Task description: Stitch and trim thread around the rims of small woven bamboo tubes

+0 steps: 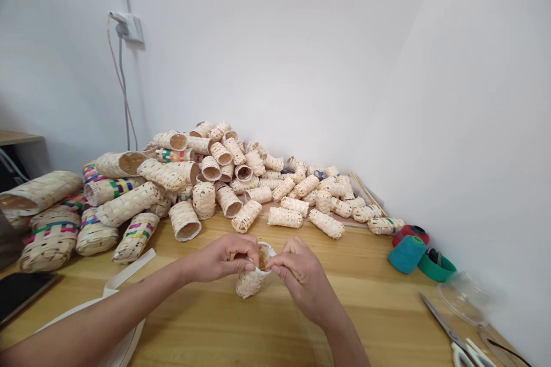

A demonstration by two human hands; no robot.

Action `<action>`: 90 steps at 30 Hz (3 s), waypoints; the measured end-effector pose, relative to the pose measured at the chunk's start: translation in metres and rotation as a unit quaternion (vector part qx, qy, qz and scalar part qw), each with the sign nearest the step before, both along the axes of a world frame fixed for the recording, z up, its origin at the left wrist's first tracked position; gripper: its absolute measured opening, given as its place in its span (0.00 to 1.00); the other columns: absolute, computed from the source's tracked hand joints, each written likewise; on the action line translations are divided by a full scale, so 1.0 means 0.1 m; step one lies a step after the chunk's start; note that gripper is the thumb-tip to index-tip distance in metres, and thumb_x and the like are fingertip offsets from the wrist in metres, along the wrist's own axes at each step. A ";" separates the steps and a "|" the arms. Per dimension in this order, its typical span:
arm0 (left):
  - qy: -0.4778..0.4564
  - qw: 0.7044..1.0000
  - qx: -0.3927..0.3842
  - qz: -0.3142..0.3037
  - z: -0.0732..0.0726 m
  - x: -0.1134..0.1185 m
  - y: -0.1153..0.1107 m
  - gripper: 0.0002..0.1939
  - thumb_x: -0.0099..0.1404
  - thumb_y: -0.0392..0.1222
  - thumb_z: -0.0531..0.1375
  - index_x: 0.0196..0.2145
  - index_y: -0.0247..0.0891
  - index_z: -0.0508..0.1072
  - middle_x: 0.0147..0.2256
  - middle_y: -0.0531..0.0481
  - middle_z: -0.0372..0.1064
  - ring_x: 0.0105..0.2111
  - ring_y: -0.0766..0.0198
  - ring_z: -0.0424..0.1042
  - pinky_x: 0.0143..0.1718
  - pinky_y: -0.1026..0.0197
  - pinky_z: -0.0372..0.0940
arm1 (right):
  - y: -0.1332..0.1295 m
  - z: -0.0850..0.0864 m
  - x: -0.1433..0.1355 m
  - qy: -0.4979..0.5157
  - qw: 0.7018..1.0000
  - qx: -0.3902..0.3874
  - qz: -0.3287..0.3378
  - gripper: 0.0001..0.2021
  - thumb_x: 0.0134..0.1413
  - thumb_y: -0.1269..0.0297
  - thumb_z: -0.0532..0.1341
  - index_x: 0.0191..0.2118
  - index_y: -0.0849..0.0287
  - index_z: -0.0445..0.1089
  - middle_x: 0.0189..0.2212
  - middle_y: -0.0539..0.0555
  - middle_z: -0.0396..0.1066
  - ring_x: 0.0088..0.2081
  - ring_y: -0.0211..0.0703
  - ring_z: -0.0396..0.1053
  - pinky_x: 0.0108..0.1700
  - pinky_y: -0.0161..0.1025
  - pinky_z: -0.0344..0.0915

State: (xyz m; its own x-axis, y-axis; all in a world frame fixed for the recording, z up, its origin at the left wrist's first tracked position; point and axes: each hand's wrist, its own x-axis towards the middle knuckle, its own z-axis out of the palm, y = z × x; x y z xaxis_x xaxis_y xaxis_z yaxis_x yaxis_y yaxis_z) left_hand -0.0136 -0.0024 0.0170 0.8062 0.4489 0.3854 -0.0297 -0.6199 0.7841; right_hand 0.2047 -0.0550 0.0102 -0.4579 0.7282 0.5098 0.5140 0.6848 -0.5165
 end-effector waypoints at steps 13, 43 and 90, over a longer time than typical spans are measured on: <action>-0.003 1.000 0.015 0.001 -0.01 0.00 0.01 0.11 0.66 0.44 0.55 0.33 0.34 0.73 0.32 0.47 0.70 0.32 0.65 0.67 0.36 0.66 0.61 | -0.01 0.00 -0.02 0.006 1.000 -0.019 0.003 0.09 0.63 0.64 0.54 0.37 0.54 0.72 0.28 0.50 0.60 0.33 0.41 0.62 0.35 0.37 0.58; 0.045 0.991 0.127 0.026 -0.02 0.07 -0.10 0.12 0.69 0.42 0.49 0.34 0.34 0.69 0.32 0.48 0.66 0.33 0.65 0.65 0.37 0.66 0.59 | 0.02 -0.01 -0.02 0.016 0.999 -0.046 0.023 0.14 0.64 0.61 0.52 0.31 0.56 0.71 0.26 0.49 0.59 0.31 0.40 0.61 0.34 0.36 0.56; -0.118 0.965 -0.055 0.230 -0.30 0.10 0.21 0.08 0.56 0.41 0.60 0.29 0.33 0.74 0.22 0.54 0.61 0.23 0.69 0.55 0.25 0.66 0.49 | 0.28 -0.01 -0.21 0.134 0.960 -0.086 -0.228 0.17 0.51 0.49 0.57 0.41 0.55 0.72 0.44 0.55 0.73 0.45 0.53 0.69 0.46 0.46 0.66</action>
State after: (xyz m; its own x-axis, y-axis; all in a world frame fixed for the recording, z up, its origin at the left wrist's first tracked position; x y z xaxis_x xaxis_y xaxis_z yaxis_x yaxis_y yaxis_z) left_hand -0.0041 0.0189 -0.0134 0.4082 0.7861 0.4642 0.0427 -0.5243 0.8504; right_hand 0.1841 -0.0273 0.0094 0.0599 0.9061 0.4188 0.5727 0.3125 -0.7579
